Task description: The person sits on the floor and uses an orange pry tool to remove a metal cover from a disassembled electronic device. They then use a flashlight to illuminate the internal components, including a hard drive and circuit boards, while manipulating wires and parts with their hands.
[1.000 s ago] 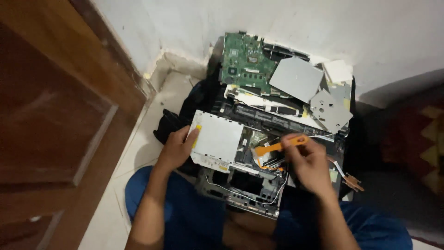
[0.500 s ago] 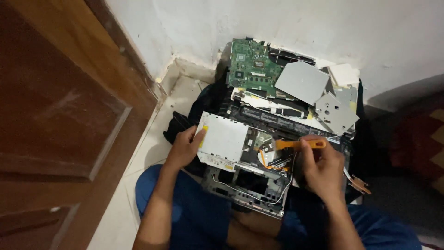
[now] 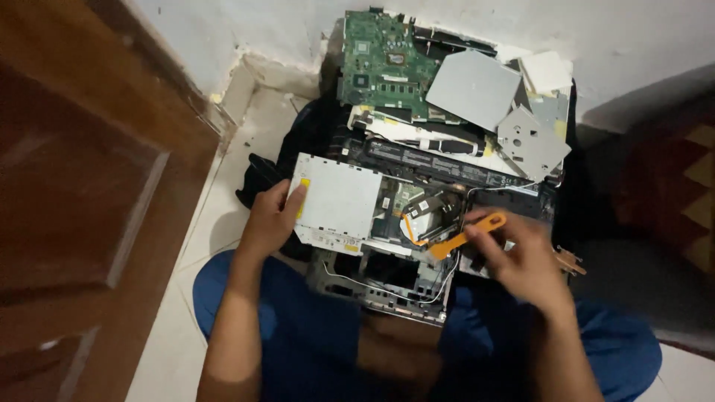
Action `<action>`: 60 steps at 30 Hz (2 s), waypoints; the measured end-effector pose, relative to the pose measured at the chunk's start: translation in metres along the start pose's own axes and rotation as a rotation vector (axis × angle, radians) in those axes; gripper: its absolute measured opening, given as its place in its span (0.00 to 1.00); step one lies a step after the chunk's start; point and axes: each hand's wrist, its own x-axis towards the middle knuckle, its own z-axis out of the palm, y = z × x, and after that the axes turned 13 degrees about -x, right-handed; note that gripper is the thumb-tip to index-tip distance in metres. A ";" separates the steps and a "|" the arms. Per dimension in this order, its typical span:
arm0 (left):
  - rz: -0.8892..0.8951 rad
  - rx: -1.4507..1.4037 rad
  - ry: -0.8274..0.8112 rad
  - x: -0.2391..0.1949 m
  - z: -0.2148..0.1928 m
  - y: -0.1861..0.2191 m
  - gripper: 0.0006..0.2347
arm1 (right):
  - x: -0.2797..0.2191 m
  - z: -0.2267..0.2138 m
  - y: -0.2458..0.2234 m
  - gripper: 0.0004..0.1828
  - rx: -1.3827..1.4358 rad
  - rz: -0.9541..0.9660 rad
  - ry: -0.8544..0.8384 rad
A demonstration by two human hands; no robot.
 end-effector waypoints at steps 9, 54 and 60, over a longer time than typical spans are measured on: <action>0.009 0.036 -0.005 -0.001 0.001 0.005 0.17 | -0.001 -0.016 0.011 0.08 0.129 0.038 0.009; -0.027 0.020 0.008 -0.004 0.005 0.006 0.19 | 0.013 0.004 0.029 0.04 0.111 0.128 0.402; -0.017 0.043 0.013 0.000 0.003 0.007 0.18 | 0.013 0.006 0.037 0.02 0.084 0.115 0.435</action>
